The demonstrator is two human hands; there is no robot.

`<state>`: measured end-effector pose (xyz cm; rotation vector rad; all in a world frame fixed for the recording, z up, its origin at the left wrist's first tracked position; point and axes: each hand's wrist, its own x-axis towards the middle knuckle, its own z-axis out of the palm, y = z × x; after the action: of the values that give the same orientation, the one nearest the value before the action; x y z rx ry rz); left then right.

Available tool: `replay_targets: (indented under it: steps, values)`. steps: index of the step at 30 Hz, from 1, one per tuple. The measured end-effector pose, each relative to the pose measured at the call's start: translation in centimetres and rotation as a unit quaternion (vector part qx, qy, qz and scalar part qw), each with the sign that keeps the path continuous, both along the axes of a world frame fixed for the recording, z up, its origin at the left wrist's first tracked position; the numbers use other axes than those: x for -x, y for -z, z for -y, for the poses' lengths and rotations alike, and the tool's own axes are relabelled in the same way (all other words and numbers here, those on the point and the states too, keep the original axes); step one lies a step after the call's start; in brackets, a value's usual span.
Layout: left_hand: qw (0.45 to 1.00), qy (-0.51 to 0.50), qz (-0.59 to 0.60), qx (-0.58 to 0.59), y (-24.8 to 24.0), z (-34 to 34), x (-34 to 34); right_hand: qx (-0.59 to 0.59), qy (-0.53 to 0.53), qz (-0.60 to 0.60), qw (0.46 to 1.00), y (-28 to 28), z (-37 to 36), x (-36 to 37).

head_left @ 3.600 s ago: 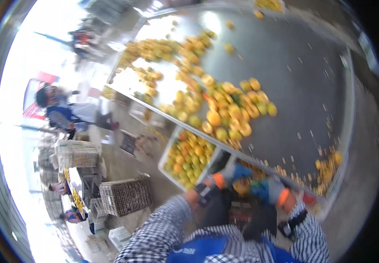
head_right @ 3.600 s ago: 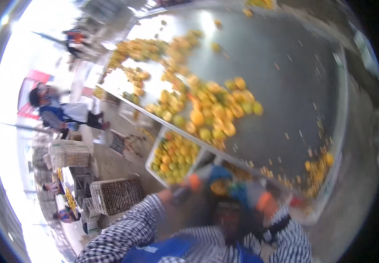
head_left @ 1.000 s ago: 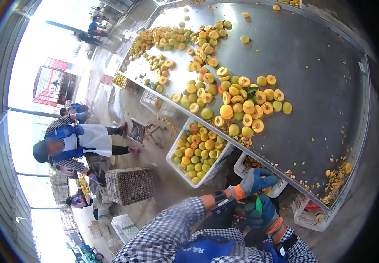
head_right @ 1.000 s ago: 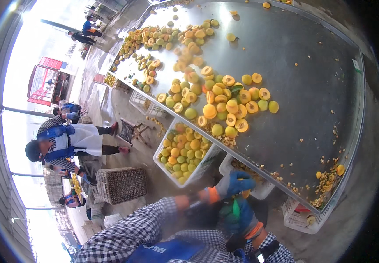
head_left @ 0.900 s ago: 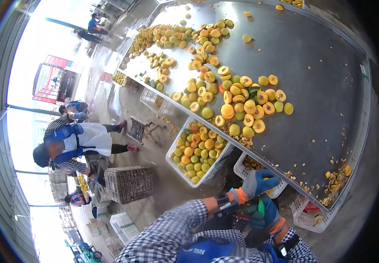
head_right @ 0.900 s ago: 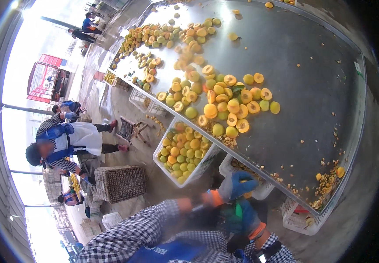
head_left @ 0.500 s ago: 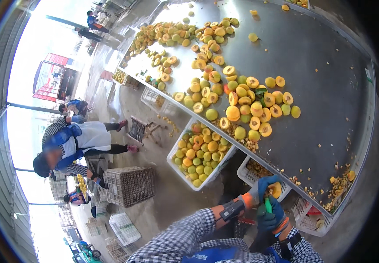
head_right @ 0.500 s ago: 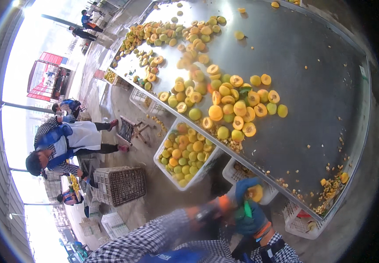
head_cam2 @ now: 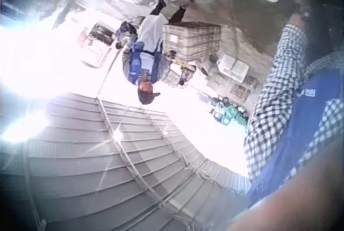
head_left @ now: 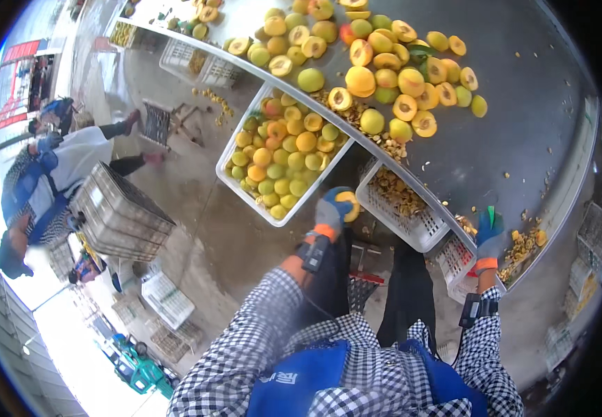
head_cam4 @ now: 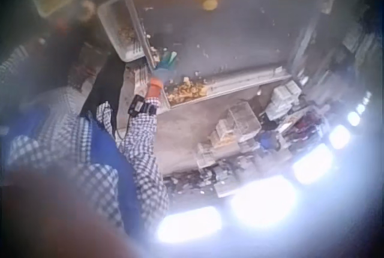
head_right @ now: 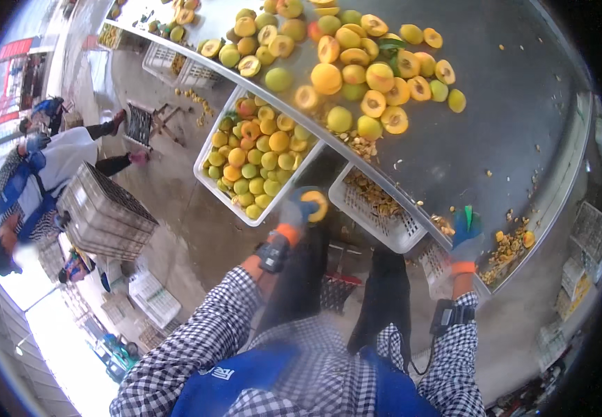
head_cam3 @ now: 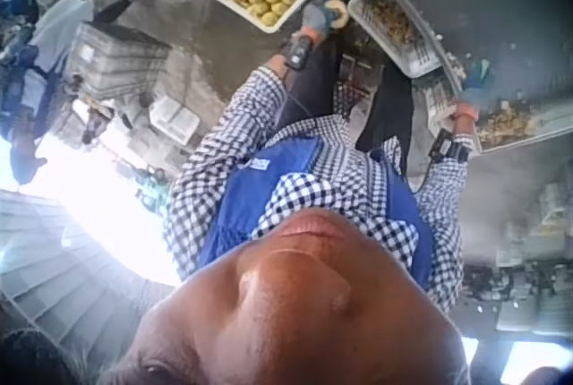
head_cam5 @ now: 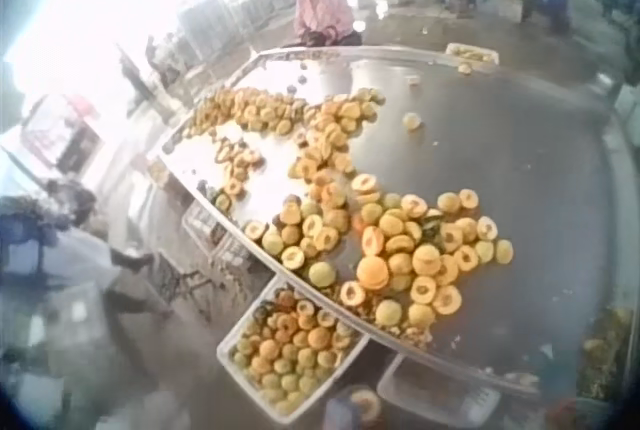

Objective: Removing pits from apricots or peaches using a specialized hand tool on a sorting table.

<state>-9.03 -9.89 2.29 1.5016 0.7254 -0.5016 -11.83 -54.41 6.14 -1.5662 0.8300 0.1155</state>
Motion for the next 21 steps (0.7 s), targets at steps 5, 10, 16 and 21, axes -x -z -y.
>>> replay_targets:
  steps: [5, 10, 16, 21]
  values:
    - [0.961, 0.068, 0.012, -0.268, 5.8, -12.2, -2.3, 0.247, -0.382, 0.122, 0.882, 0.1, -11.7, -6.5]
    - [0.881, 0.113, 0.133, -0.44, 8.6, -20.8, -10.6, 0.375, -0.45, 0.215, 0.781, -1.1, -23.6, -18.0]
    - [0.712, 0.362, 0.259, -0.543, 13.5, -25.1, -23.2, 0.417, -0.464, 0.257, 0.738, 1.6, -27.6, -21.2]
    - [0.751, 0.43, 0.137, -0.481, 13.7, -26.6, -25.0, 0.469, -0.486, 0.22, 0.704, 2.6, -27.2, -20.5]
